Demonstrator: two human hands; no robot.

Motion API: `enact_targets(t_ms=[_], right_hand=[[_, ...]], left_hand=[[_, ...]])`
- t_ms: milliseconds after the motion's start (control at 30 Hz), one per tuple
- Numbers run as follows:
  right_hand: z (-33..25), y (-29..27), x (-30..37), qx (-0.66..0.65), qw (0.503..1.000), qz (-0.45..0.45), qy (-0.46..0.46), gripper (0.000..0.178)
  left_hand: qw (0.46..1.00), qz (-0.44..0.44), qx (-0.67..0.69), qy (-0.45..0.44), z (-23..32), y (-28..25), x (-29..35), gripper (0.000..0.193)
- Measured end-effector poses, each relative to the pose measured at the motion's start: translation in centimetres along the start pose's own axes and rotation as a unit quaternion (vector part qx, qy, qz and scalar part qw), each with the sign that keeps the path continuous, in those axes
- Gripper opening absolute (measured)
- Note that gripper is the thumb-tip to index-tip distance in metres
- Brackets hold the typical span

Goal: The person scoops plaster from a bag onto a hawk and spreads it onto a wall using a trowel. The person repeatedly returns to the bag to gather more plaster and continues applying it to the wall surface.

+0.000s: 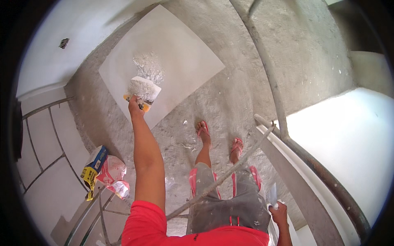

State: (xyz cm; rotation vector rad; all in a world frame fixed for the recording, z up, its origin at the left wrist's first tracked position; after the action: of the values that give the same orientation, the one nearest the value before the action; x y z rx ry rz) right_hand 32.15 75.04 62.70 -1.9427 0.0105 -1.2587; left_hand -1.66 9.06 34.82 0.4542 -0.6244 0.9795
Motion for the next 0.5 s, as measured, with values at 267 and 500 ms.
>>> enact_targets(t_ms=[267, 500], right_hand=[[-2.1, 2.2, 0.9, -0.014, 0.999, 0.008, 0.052, 0.014], [-4.7, 1.9, 1.4, -0.036, 0.996, 0.014, 0.085, 0.014]], left_hand=[[0.980, 0.091, -0.172, 0.029, 1.9, 2.1, -7.7, 0.037], [0.877, 0.099, -0.449, 0.136, 4.3, 6.5, -10.5, 0.044]])
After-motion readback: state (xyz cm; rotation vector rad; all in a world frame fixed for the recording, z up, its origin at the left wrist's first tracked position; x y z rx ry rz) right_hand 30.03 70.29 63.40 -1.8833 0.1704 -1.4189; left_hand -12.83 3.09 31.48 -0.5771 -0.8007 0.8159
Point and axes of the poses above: each hand's wrist, its own x-axis away from the middle knuckle, its own y-axis out of the palm, z = x × y, the point moved 7 cm from there along -x, towards the middle knuckle, and after that the axes turned 5 degrees about z, right-handed, at the moved point
